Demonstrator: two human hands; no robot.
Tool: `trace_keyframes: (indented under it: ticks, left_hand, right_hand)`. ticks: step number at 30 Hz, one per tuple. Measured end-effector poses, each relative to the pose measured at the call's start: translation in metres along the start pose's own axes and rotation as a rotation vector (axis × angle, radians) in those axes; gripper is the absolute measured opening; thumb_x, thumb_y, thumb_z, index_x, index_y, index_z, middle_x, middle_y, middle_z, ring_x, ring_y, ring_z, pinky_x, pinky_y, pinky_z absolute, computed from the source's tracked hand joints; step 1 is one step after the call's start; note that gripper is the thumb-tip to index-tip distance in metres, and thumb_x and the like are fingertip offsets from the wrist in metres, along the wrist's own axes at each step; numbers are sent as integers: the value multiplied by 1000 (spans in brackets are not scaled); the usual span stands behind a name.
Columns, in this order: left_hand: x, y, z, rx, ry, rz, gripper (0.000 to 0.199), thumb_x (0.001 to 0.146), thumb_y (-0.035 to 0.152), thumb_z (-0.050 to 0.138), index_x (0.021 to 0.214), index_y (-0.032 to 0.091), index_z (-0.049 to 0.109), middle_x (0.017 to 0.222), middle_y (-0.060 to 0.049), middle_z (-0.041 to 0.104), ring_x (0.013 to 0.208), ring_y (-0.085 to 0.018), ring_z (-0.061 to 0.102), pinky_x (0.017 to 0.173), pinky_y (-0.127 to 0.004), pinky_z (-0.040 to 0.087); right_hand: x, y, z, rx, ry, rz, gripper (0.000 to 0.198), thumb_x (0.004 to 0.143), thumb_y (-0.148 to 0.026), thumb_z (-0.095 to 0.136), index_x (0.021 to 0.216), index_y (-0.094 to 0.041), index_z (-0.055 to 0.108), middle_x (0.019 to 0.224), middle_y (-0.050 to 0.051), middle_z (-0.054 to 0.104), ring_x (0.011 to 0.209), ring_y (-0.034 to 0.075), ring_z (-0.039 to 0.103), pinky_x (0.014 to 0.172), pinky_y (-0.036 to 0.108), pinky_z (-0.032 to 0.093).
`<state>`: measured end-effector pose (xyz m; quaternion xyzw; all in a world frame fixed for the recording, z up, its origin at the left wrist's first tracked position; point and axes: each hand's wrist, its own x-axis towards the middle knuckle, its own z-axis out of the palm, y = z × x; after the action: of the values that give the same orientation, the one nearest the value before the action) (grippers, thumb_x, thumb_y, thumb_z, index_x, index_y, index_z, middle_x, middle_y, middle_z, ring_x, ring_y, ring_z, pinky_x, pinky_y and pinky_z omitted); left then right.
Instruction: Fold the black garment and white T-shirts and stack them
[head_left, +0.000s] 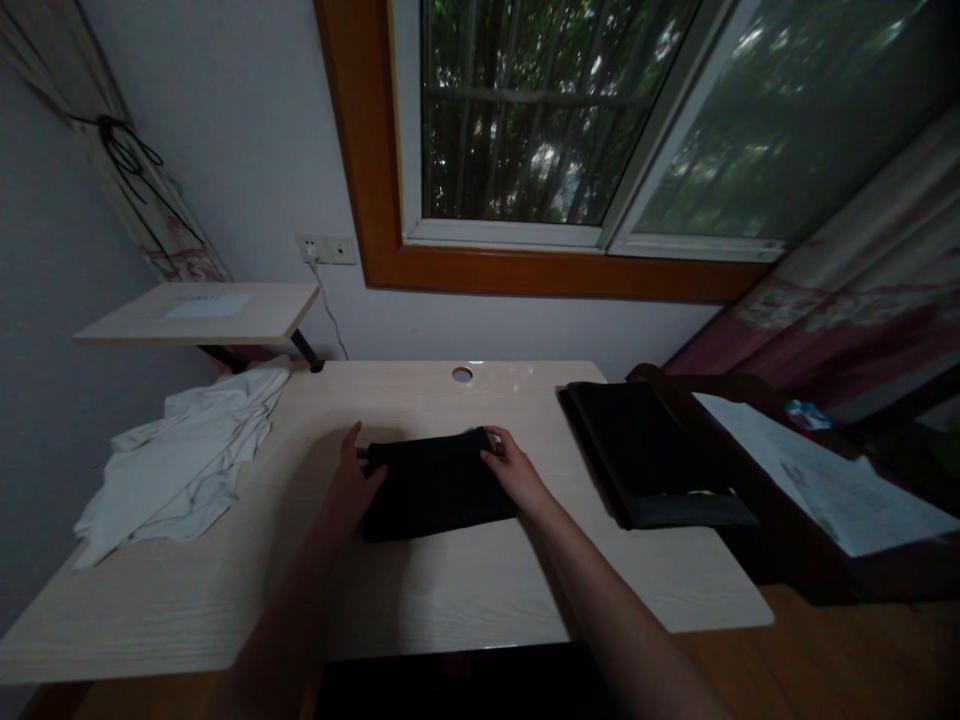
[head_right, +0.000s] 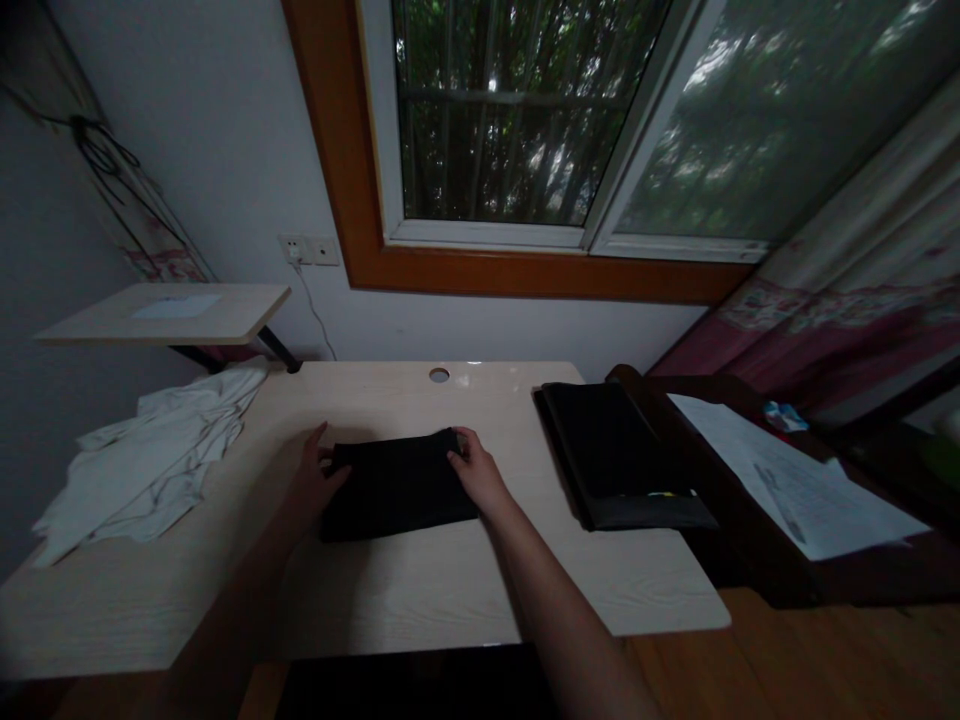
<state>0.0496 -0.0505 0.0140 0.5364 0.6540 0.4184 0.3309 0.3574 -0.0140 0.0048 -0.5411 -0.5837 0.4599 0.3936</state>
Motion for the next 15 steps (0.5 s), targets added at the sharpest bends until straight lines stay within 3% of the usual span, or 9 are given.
trace_keyframes:
  ticks: [2, 6, 15]
  left_hand:
    - [-1, -2, 0, 38, 53, 35, 89, 81, 25, 65, 158, 27, 21, 120, -9, 57, 90, -20, 67, 91, -46, 56]
    - [-4, -2, -1, 218, 170, 175, 73, 83, 21, 60, 152, 25, 37, 120, -10, 54, 103, -23, 62, 98, -48, 53]
    - [-1, -1, 0, 299, 219, 236, 56, 89, 26, 58, 144, 24, 49, 127, -12, 51, 113, -27, 59, 103, -51, 51]
  right_hand:
    - [0, -1, 1, -94, 27, -11, 50, 86, -34, 58, 135, -27, 50, 99, 2, 71, 89, 20, 69, 80, 33, 52]
    - [0, -2, 2, -180, 73, -5, 50, 85, -34, 57, 134, -27, 51, 96, 2, 71, 85, 20, 68, 76, 32, 52]
    - [-4, 0, 4, -255, 176, -53, 43, 88, -31, 53, 130, -23, 54, 88, 2, 68, 80, 22, 68, 74, 33, 52]
